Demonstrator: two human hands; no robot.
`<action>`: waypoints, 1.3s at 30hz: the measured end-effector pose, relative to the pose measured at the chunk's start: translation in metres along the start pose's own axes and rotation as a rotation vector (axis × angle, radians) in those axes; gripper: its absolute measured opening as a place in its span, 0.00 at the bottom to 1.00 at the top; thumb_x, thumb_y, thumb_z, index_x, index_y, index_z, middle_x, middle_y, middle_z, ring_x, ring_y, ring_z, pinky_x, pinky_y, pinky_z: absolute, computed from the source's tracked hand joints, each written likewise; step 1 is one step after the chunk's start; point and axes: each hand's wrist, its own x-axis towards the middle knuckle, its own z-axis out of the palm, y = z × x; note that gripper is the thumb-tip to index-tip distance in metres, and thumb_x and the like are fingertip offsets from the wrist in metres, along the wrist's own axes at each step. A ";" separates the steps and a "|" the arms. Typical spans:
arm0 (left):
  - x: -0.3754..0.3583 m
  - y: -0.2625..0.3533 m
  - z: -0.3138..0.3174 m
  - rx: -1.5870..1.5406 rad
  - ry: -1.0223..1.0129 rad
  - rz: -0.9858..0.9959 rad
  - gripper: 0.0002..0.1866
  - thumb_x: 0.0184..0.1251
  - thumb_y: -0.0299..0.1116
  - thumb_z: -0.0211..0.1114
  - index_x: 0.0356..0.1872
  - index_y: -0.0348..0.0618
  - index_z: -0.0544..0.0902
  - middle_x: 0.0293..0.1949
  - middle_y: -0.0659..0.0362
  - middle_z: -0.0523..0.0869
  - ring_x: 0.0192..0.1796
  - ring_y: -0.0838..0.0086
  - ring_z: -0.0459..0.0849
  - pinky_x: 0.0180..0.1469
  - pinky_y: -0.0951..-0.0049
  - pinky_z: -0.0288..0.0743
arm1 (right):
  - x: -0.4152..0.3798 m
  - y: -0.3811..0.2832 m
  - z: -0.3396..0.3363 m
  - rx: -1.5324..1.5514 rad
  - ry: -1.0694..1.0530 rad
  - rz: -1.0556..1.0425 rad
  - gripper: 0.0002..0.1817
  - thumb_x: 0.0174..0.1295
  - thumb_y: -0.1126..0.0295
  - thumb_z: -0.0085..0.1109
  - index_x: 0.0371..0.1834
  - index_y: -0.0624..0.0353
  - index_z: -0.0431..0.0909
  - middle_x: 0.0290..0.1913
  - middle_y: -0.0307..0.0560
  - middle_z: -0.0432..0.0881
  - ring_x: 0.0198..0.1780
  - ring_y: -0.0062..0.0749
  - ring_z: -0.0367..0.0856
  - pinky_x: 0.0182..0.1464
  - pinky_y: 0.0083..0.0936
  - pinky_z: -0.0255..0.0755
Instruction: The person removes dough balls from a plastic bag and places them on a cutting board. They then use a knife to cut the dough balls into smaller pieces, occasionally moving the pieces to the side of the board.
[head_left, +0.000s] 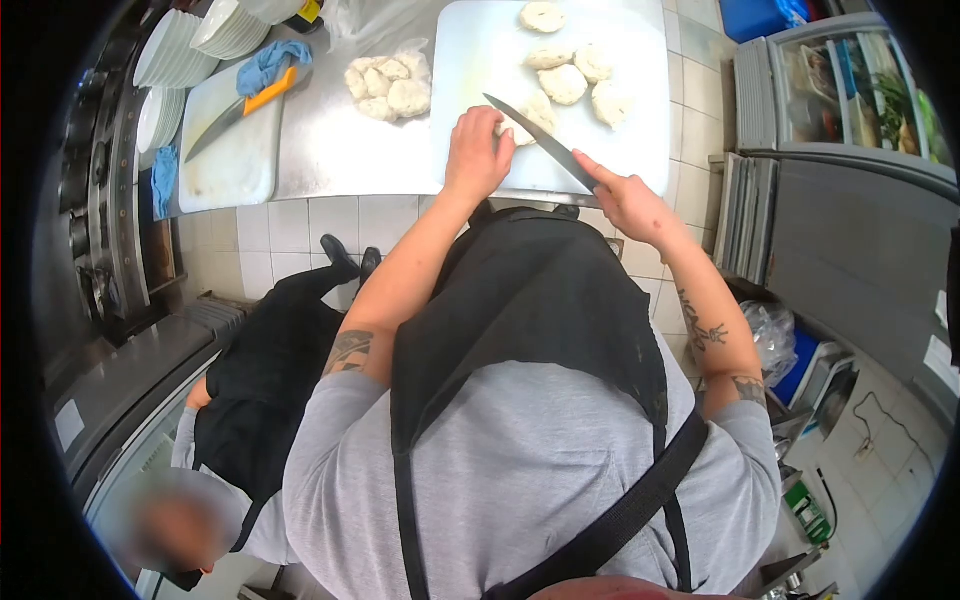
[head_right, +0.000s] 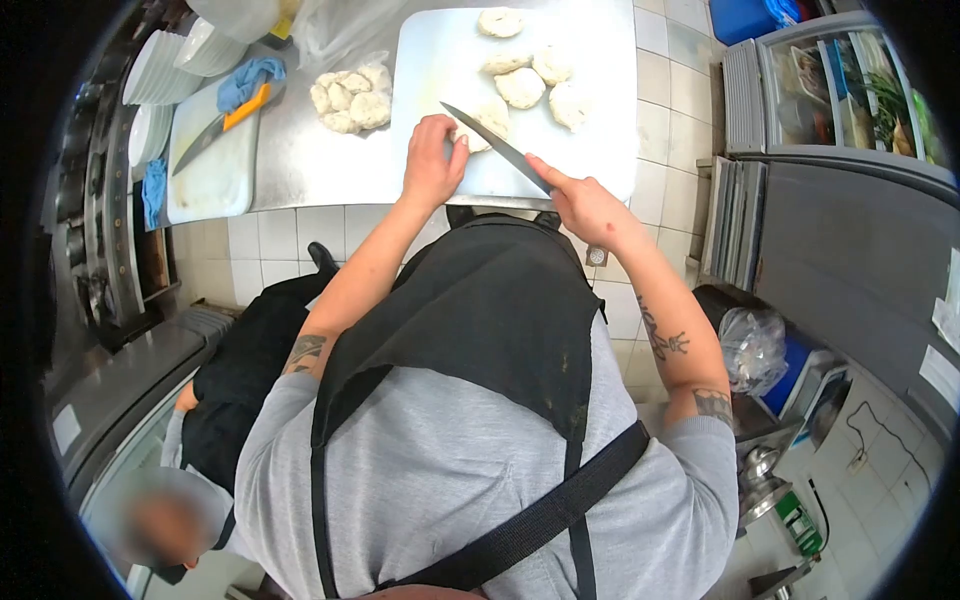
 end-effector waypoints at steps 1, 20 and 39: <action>-0.001 -0.002 0.001 -0.042 0.006 -0.038 0.09 0.66 0.25 0.65 0.46 0.41 0.80 0.48 0.48 0.80 0.50 0.50 0.79 0.55 0.53 0.74 | -0.001 0.000 0.001 -0.040 0.042 0.005 0.43 0.69 0.77 0.49 0.86 0.31 0.53 0.28 0.63 0.84 0.33 0.60 0.85 0.41 0.51 0.79; -0.001 -0.001 -0.002 -0.008 0.002 0.047 0.08 0.64 0.19 0.62 0.44 0.37 0.77 0.43 0.46 0.78 0.47 0.48 0.79 0.51 0.54 0.74 | -0.013 -0.040 0.005 -0.353 -0.016 0.082 0.43 0.67 0.79 0.48 0.86 0.32 0.54 0.27 0.64 0.83 0.30 0.60 0.84 0.38 0.53 0.77; 0.070 0.004 -0.034 0.439 -0.653 0.637 0.16 0.65 0.34 0.71 0.54 0.54 0.84 0.57 0.65 0.82 0.66 0.65 0.75 0.71 0.52 0.63 | -0.013 0.031 0.002 -0.331 0.177 0.074 0.20 0.72 0.67 0.51 0.66 0.55 0.68 0.33 0.61 0.87 0.38 0.62 0.86 0.43 0.55 0.77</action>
